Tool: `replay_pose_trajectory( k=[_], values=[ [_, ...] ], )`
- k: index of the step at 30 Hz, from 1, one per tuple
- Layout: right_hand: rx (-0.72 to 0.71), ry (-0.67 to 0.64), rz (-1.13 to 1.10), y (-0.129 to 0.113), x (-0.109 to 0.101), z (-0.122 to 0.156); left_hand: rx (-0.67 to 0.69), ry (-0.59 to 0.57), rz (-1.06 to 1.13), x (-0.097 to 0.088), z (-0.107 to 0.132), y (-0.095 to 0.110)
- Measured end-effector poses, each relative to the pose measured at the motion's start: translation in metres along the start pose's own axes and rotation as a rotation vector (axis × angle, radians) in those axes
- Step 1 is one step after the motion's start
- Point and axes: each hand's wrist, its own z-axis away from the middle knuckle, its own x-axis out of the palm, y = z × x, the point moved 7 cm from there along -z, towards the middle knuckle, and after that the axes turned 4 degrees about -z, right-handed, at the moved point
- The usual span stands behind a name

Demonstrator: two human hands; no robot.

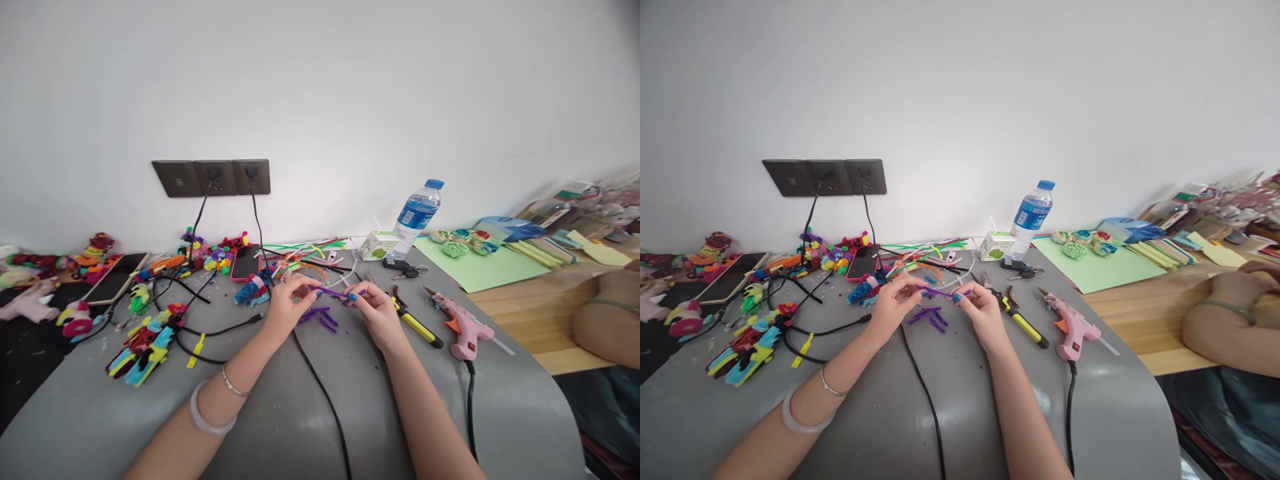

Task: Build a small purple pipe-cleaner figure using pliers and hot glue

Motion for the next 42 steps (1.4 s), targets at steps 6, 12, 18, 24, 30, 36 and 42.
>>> replay_pose_trajectory(
  k=[6,12,18,24,30,36,42],
  values=[
    [0.007,-0.011,-0.007,-0.0002,0.0007,0.0009,0.007,0.038,-0.032,-0.0024,-0.0004,0.0024],
    [-0.005,-0.033,0.022,-0.0012,0.002,0.0017,-0.01,0.04,-0.051,-0.003,-0.0005,0.0013],
    [0.01,-0.037,0.034,-0.0002,0.0024,0.0023,-0.049,0.046,-0.053,-0.0028,-0.0001,-0.0022],
    [0.015,-0.043,0.04,-0.0015,0.0042,0.0026,-0.041,0.059,-0.065,-0.0032,-0.0002,0.0002],
    [0.016,-0.046,0.03,-0.0033,0.0056,0.0031,-0.044,0.053,-0.098,-0.0029,0.0001,-0.0025],
    [0.001,-0.065,0.042,-0.004,0.0061,0.0033,-0.04,0.054,-0.136,-0.0024,0.0001,-0.0025],
    [0.007,-0.083,0.04,-0.0045,0.0085,0.0033,-0.04,0.049,-0.155,-0.0024,0.0001,-0.001]
  ],
)
